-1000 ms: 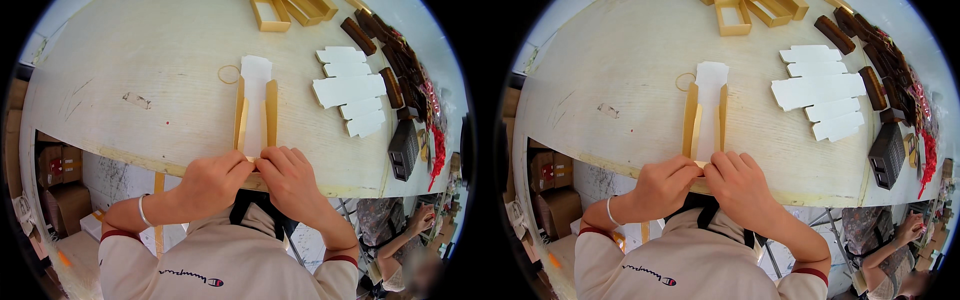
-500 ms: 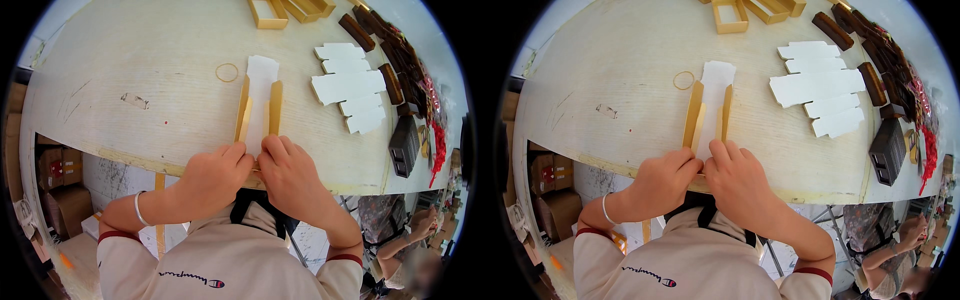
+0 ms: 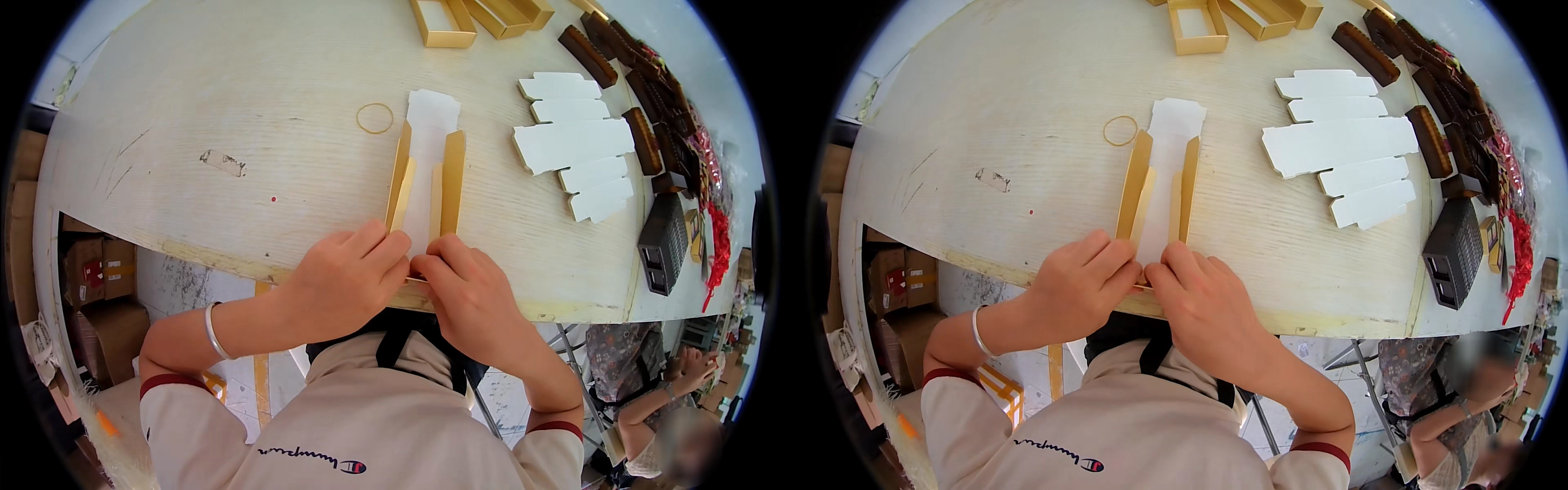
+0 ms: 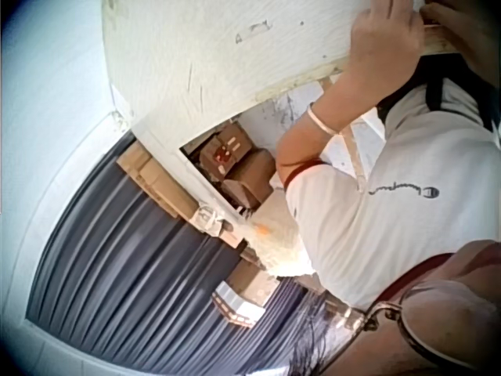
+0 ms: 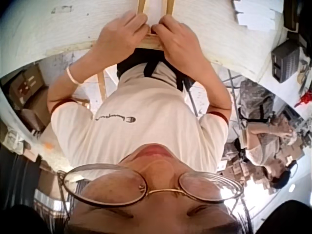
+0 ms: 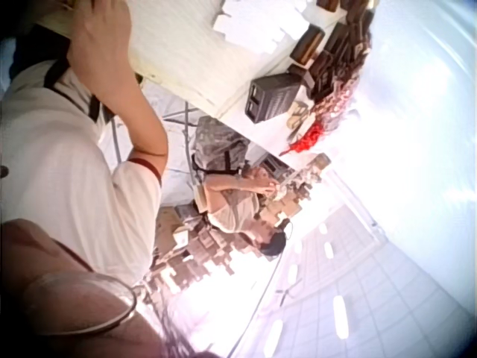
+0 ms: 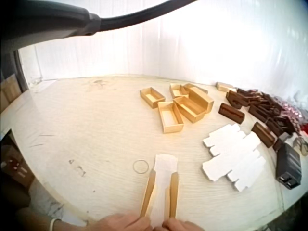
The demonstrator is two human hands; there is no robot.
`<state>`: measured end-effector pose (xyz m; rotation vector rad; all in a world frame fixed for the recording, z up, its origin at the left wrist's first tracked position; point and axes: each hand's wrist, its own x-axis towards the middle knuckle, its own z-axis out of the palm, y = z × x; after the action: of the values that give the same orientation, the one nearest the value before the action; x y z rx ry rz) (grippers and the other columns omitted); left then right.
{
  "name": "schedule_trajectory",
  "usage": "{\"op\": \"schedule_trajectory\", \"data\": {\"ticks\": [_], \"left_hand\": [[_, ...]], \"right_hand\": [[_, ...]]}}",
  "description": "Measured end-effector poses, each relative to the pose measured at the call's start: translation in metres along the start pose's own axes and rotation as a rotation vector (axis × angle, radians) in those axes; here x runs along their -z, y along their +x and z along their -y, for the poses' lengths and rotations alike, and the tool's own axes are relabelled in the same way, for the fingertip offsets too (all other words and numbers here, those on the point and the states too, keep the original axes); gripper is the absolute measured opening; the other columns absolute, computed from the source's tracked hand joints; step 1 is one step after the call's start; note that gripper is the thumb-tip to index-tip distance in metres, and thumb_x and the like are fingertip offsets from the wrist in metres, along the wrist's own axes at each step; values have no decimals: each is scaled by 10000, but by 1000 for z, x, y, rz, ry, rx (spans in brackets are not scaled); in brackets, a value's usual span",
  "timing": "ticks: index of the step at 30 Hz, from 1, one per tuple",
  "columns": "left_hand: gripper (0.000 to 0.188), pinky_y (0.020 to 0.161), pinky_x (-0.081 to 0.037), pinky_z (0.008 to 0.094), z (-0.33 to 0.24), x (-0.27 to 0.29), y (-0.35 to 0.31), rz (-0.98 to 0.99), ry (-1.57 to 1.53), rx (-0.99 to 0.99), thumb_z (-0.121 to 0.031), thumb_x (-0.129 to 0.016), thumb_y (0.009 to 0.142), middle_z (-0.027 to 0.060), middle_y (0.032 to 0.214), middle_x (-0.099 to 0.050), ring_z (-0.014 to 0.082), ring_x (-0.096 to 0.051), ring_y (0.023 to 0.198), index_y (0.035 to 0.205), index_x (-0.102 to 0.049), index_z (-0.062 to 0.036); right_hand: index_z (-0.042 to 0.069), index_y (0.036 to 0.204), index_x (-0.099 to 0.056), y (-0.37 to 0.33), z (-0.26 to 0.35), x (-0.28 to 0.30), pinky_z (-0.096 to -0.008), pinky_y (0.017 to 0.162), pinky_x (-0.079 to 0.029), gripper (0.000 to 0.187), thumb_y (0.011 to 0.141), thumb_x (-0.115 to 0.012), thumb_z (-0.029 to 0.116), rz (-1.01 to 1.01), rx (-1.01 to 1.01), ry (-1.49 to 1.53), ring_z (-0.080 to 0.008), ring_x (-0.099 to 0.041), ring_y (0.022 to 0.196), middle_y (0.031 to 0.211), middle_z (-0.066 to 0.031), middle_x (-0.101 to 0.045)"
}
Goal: The person folds flat white cardboard pieces into small rectangular boxes by hand. They repeatedly fold the sides and tuck the flaps to form the box shape, then place the finished boxes on the table. The process is repeated multiple times with new pieces.
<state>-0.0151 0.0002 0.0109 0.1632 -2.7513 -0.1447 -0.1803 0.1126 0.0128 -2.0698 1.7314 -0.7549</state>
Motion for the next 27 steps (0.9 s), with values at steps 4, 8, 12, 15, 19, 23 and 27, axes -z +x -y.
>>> {"op": "schedule_trajectory", "data": {"ticks": [4, 8, 12, 15, 19, 23, 27], "left_hand": [[107, 560, -445, 261, -1, -3, -3, -17, -37, 30, -121, -653, 721, 42, 834, -454, 179, -480, 760, 737, -580, -44], [130, 548, -445, 272, 4, 0, -4, -106, -143, 43, -83, -700, 687, 62, 882, -496, 192, -518, 750, 744, -598, -26], [145, 584, -481, 293, 3, -18, -31, -300, -225, 70, -84, -689, 719, 51, 984, -550, 189, -559, 811, 846, -631, -43], [142, 555, -455, 289, -11, -24, -43, -403, -318, 165, -79, -697, 751, 40, 920, -553, 180, -553, 759, 883, -647, -64], [148, 521, -408, 277, -10, -13, -46, -256, -250, 115, -151, -724, 775, 26, 807, -528, 178, -521, 695, 848, -626, -67], [206, 516, -387, 286, -9, -2, -37, -126, -264, 132, -210, -733, 744, 32, 745, -485, 188, -480, 638, 811, -599, -68], [211, 538, -402, 302, 0, 5, -31, -12, -255, 100, -209, -727, 742, 51, 734, -479, 202, -471, 620, 822, -600, -59]], "right_hand": [[29, 884, -534, 6, 5, 5, -317, 623, -399, 224, 682, -601, -42, 83, 18, -127, -220, -505, 727, 876, -89, -455], [27, 896, -539, 8, 8, 13, -313, 603, -408, 237, 676, -615, -18, 173, 11, -190, -219, -517, 726, 864, -87, -451], [6, 979, -574, -4, 10, -1, -320, 574, -409, 308, 676, -628, 8, 72, 38, -62, -210, -529, 705, 915, -85, -477], [-7, 1014, -601, -14, 16, -26, -316, 546, -404, 339, 677, -629, 18, -197, 92, -95, -201, -517, 666, 947, -87, -515], [-2, 973, -622, -23, 21, -40, -302, 506, -385, 298, 677, -632, 30, -256, 92, -245, -195, -485, 625, 908, -86, -537], [4, 964, -624, -17, 22, -36, -300, 496, -388, 285, 682, -638, 39, -202, 33, -91, -188, -478, 604, 833, -77, -505], [9, 1041, -613, -14, 27, -27, -303, 510, -408, 341, 700, -627, 26, -97, -34, -21, -182, -500, 618, 842, -77, -481]]}}
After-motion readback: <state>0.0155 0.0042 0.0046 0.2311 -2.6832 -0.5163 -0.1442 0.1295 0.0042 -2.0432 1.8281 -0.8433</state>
